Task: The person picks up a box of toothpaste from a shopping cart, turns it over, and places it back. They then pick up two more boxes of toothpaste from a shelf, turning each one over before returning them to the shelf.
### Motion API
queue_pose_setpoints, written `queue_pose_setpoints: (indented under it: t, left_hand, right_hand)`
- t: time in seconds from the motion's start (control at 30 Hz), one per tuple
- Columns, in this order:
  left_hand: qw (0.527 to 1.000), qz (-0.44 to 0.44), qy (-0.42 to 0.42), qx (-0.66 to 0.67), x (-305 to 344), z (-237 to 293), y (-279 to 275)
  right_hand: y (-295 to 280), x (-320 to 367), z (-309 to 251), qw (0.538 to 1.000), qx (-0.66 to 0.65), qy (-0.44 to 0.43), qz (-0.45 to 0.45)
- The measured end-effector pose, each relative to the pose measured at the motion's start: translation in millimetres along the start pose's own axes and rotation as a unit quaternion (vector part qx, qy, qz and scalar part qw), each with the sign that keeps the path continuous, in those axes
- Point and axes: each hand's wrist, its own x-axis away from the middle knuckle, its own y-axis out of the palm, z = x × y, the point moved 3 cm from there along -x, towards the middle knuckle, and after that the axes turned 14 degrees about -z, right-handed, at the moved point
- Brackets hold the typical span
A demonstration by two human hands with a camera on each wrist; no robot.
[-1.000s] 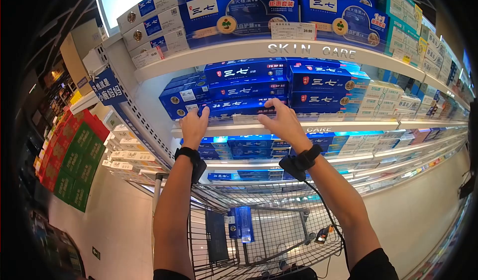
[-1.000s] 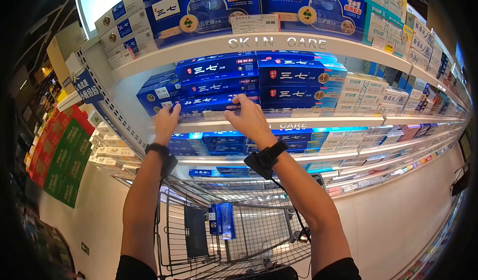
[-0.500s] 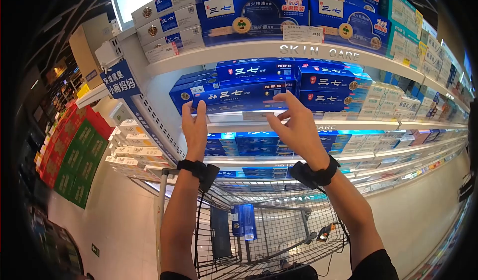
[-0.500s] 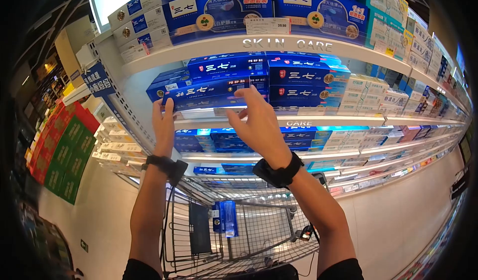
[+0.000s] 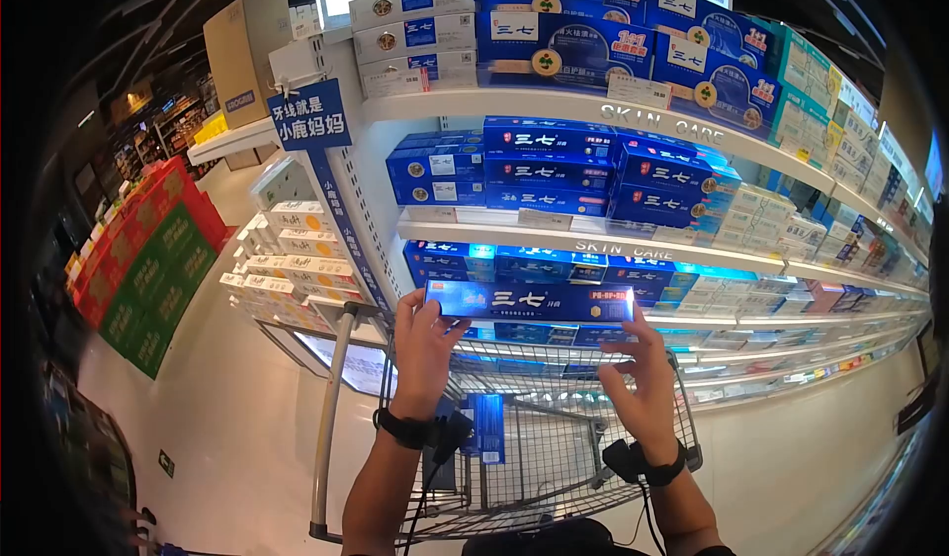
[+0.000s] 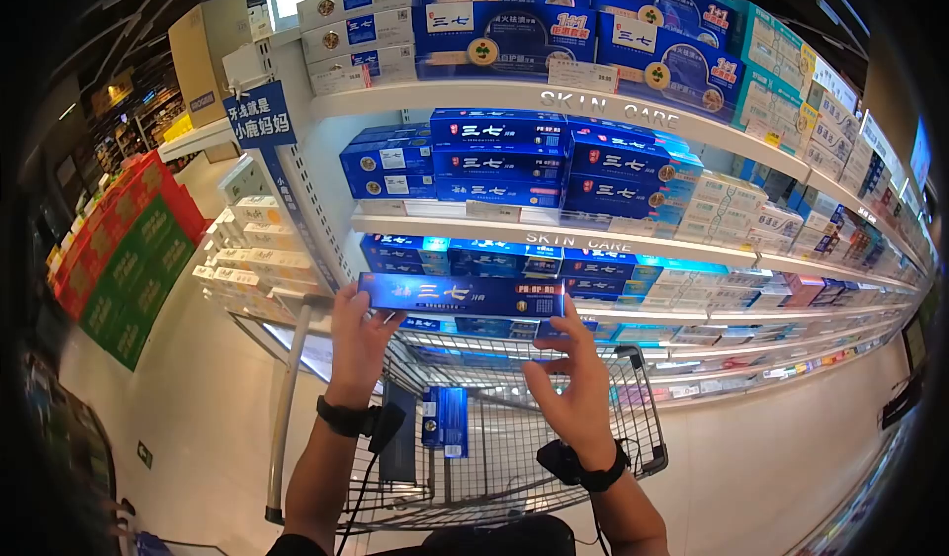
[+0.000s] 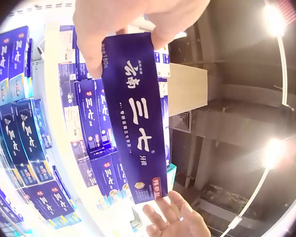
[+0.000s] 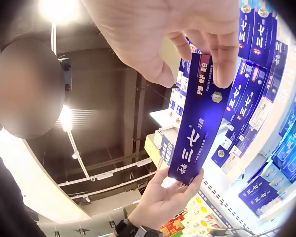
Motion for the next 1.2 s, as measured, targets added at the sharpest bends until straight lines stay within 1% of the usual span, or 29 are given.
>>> queue_pose_setpoints:
  t: [0.07, 0.13, 0.17, 0.2, 0.3, 0.37, 0.43, 0.47, 0.5, 0.57, 0.6, 0.67, 0.7, 0.77, 0.8, 0.9, 0.93, 1.03, 1.07, 1.17, 1.2]
  left_hand:
    - [1.0, 0.0, -0.027, 0.012, 22, 1, 1]
    - [1.0, -0.017, -0.021, 0.015, 46, 4, 3]
    - [0.999, -0.022, -0.026, 0.019, 60, 3, 3]
    - [0.998, -0.032, -0.033, 0.031, 71, 2, 3]
    - [0.997, -0.036, -0.069, 0.002, 101, 1, 0]
    - [0.997, -0.022, -0.076, -0.016, 120, -1, 1]
    - [0.995, -0.026, -0.091, -0.031, 135, -2, -8]
    - [0.993, -0.02, -0.105, -0.05, 142, -1, -6]
    - [0.992, -0.038, -0.108, -0.048, 150, -3, -8]
    - [0.991, -0.072, -0.107, -0.047, 162, -7, -17]
    - [0.989, -0.079, -0.112, -0.055, 165, -8, -20]
    - [0.989, -0.049, -0.13, -0.054, 175, -11, -21]
    - [0.988, -0.034, -0.138, -0.053, 179, -12, -19]
    - [0.987, -0.034, -0.148, -0.057, 184, -16, -20]
    - [0.986, -0.031, -0.153, -0.061, 187, -16, -22]
    - [0.982, -0.051, -0.167, -0.075, 188, -16, -27]
    - [0.982, -0.051, -0.169, -0.067, 186, -16, -28]
    - [0.982, -0.055, -0.174, -0.042, 181, -16, -28]
    - [0.982, -0.051, -0.175, -0.041, 180, -16, -27]
    - [0.981, -0.056, -0.182, -0.027, 179, -21, -20]
    - [0.981, -0.06, -0.183, -0.024, 180, -23, -20]
  right_hand:
    - [3, 17, -5, 0.998, -0.057, 0.006, 0.025]
    - [7, 35, -6, 0.991, -0.123, 0.012, 0.059]
    - [8, 42, -5, 0.991, -0.12, 0.023, 0.057]
    - [9, 50, -4, 0.991, -0.122, 0.037, 0.047]
    - [13, 70, 2, 0.988, -0.138, 0.07, 0.027]
    - [17, 83, 5, 0.981, -0.167, 0.09, 0.024]
    - [17, 94, 14, 0.984, -0.151, 0.093, 0.002]
    - [18, 103, 27, 0.983, -0.141, 0.117, -0.014]
    - [18, 110, 30, 0.984, -0.123, 0.129, -0.022]
    - [22, 121, 27, 0.975, -0.168, 0.138, -0.039]
    - [23, 125, 27, 0.975, -0.171, 0.136, -0.041]
    - [26, 132, 25, 0.975, -0.176, 0.131, -0.046]
    - [26, 135, 24, 0.97, -0.192, 0.143, -0.047]
    - [25, 141, 21, 0.958, -0.224, 0.17, -0.053]
    - [26, 144, 24, 0.957, -0.238, 0.156, -0.052]
    - [22, 149, 26, 0.945, -0.274, 0.176, -0.034]
    - [23, 148, 28, 0.955, -0.257, 0.144, -0.037]
    - [24, 142, 23, 0.907, -0.404, 0.118, -0.019]
    - [26, 140, 18, 0.901, -0.418, 0.115, -0.007]
    - [30, 138, 15, 0.833, -0.542, 0.105, -0.05]
    - [33, 138, 15, 0.815, -0.571, 0.09, -0.05]
